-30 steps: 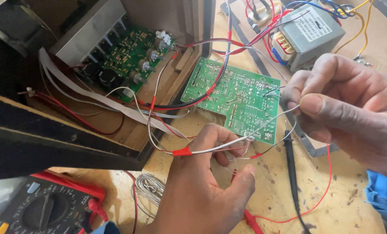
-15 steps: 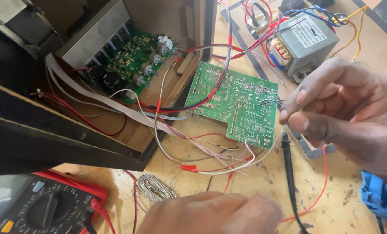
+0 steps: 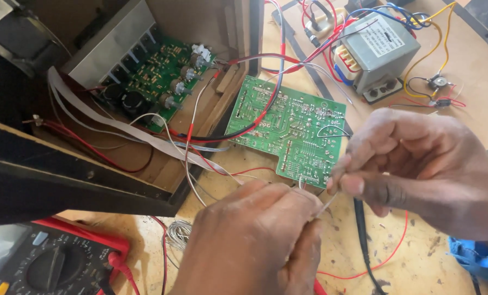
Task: Testing circuit board components with a multimeter and soldering connections inside a speaker housing.
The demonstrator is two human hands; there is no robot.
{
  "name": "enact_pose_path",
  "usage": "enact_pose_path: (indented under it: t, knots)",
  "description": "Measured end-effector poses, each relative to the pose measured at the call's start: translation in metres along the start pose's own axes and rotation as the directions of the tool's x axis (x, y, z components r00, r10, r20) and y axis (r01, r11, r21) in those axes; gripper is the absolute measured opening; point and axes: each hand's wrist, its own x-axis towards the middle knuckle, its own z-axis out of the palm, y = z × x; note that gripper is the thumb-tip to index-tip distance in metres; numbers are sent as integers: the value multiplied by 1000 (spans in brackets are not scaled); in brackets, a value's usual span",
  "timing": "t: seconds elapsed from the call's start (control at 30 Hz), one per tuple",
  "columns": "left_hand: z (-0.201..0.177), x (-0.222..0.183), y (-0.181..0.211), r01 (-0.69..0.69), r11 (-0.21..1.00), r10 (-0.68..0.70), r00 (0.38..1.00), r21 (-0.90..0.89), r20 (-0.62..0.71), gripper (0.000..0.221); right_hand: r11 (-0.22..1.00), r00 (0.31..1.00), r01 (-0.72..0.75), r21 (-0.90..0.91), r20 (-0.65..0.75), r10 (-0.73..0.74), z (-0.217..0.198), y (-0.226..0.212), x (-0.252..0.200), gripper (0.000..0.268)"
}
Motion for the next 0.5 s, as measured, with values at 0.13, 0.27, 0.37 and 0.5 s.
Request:
enact_pose_path:
  t: [0.13,0.27,0.37,0.5]
  knots:
    - [-10,3,-2,85,996,-85,996,1,-13,19,999,997,18,29,-70,-16,-8,-6,4,15]
    - [-17,10,-3,262,964,-259,964,-36,66,22,836,981,114,-537,194,-9,-23,-7,9,9]
    - [-15,10,-7,394,919,-391,910,7,137,27,565,940,133,-814,284,188,-37,14,7,12]
    - [-10,10,-11,451,889,-457,863,79,215,37,141,768,114,-983,177,615,-45,29,7,24]
